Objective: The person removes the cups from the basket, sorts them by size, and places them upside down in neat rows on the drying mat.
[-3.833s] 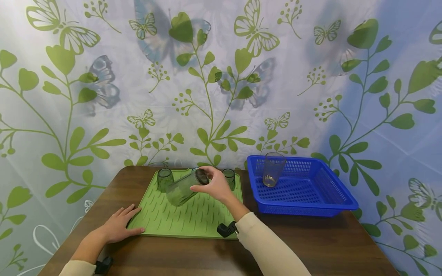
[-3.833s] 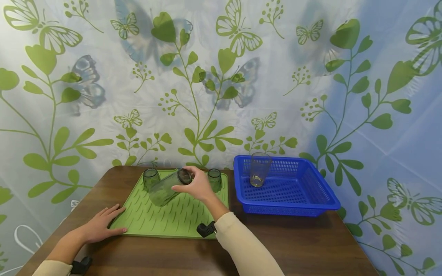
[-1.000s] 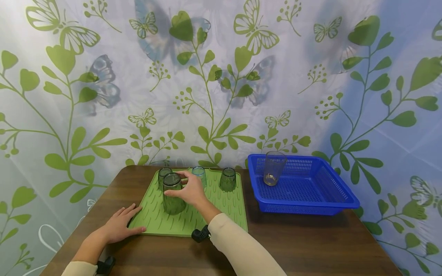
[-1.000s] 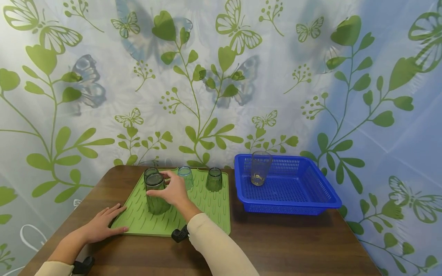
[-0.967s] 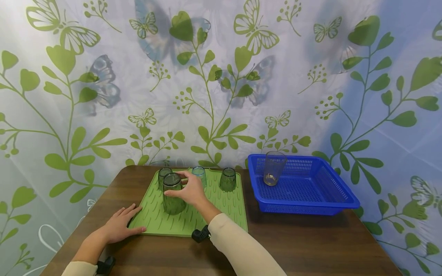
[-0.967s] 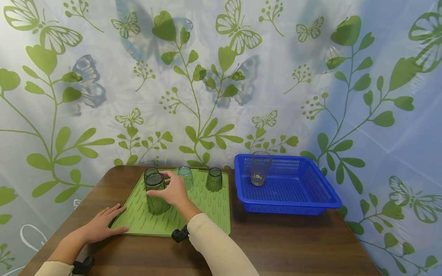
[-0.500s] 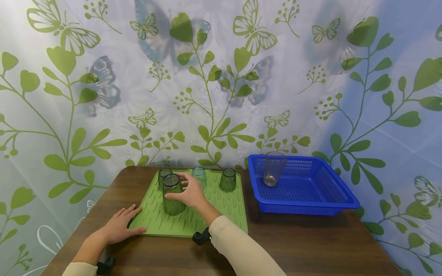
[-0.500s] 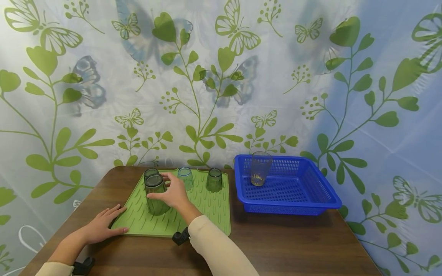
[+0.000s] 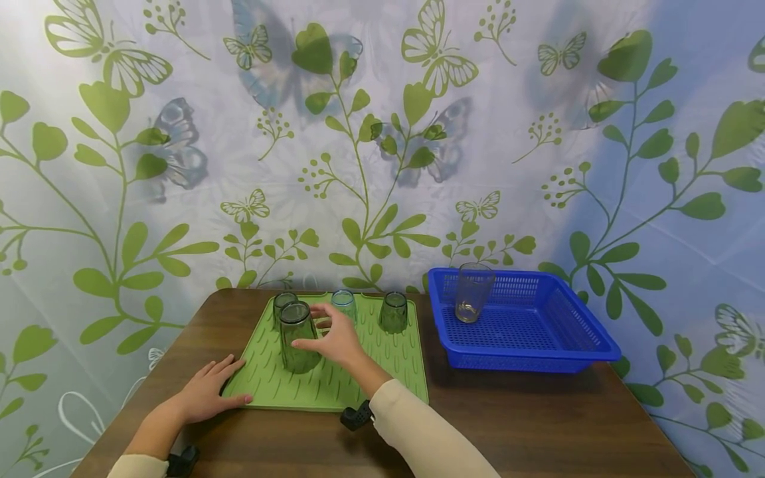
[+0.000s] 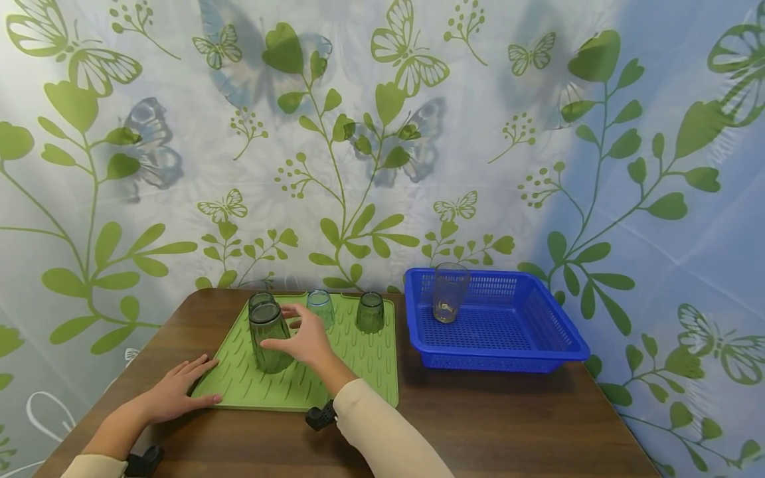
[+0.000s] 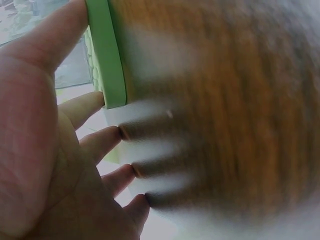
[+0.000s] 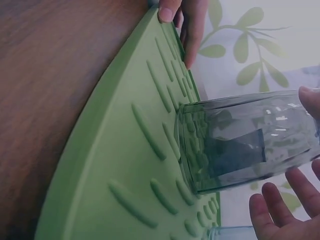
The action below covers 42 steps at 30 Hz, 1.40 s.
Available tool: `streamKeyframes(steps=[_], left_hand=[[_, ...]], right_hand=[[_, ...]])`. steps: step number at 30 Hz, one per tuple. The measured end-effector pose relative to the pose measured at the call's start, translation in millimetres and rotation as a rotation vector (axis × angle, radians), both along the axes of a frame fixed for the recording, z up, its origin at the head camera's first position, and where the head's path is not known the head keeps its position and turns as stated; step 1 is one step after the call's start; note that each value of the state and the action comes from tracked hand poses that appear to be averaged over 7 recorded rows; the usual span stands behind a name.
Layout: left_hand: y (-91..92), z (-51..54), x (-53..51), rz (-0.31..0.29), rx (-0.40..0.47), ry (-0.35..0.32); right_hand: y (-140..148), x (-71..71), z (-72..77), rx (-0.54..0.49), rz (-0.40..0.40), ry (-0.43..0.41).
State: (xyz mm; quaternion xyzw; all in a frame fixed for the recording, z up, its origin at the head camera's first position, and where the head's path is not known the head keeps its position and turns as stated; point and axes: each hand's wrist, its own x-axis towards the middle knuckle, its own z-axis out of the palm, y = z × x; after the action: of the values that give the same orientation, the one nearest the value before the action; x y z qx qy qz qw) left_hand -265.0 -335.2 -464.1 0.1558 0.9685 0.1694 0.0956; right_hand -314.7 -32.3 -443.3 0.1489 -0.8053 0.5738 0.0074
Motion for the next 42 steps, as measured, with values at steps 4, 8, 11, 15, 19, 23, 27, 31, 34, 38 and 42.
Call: streamKeyframes(steps=[4, 8, 11, 15, 19, 23, 27, 31, 34, 38, 42], left_hand=[[0.5, -1.8, -0.1, 0.0, 0.006, -0.006], [2.2, 0.2, -0.3, -0.002, 0.001, -0.004], [3.9, 2.9, 0.1, 0.001, -0.002, -0.002], [6.1, 4.7, 1.3, 0.008, -0.004, -0.003], [7.8, 3.3, 1.8, 0.016, -0.002, -0.003], [9.1, 2.2, 1.1, 0.015, -0.006, 0.006], [10.4, 1.4, -0.3, 0.008, -0.011, 0.004], [11.1, 1.4, -0.8, 0.011, -0.013, -0.001], [10.9, 1.9, -0.7, 0.018, -0.016, -0.003], [11.2, 2.5, -0.4, 0.017, -0.014, -0.004], [12.1, 2.4, -0.6, 0.02, -0.01, -0.005]], right_hand=[[9, 2.1, -3.2, -0.044, 0.018, -0.009], [20, 5.8, -5.5, -0.076, 0.018, -0.017], [30, 10.7, -4.6, -0.1, 0.018, -0.011], [42, 17.7, -2.1, -0.134, 0.026, 0.02], [57, 24.4, -2.3, -0.147, 0.05, 0.091], [73, 30.5, -3.1, -0.177, 0.066, 0.114], [90, 34.9, -2.6, -0.229, 0.035, 0.083], [109, 41.5, 1.6, -0.266, 0.032, 0.076], [125, 47.4, 7.4, -0.264, 0.043, 0.099], [147, 52.8, 13.2, -0.245, 0.049, 0.156], [171, 56.5, 19.2, -0.234, 0.048, 0.198]])
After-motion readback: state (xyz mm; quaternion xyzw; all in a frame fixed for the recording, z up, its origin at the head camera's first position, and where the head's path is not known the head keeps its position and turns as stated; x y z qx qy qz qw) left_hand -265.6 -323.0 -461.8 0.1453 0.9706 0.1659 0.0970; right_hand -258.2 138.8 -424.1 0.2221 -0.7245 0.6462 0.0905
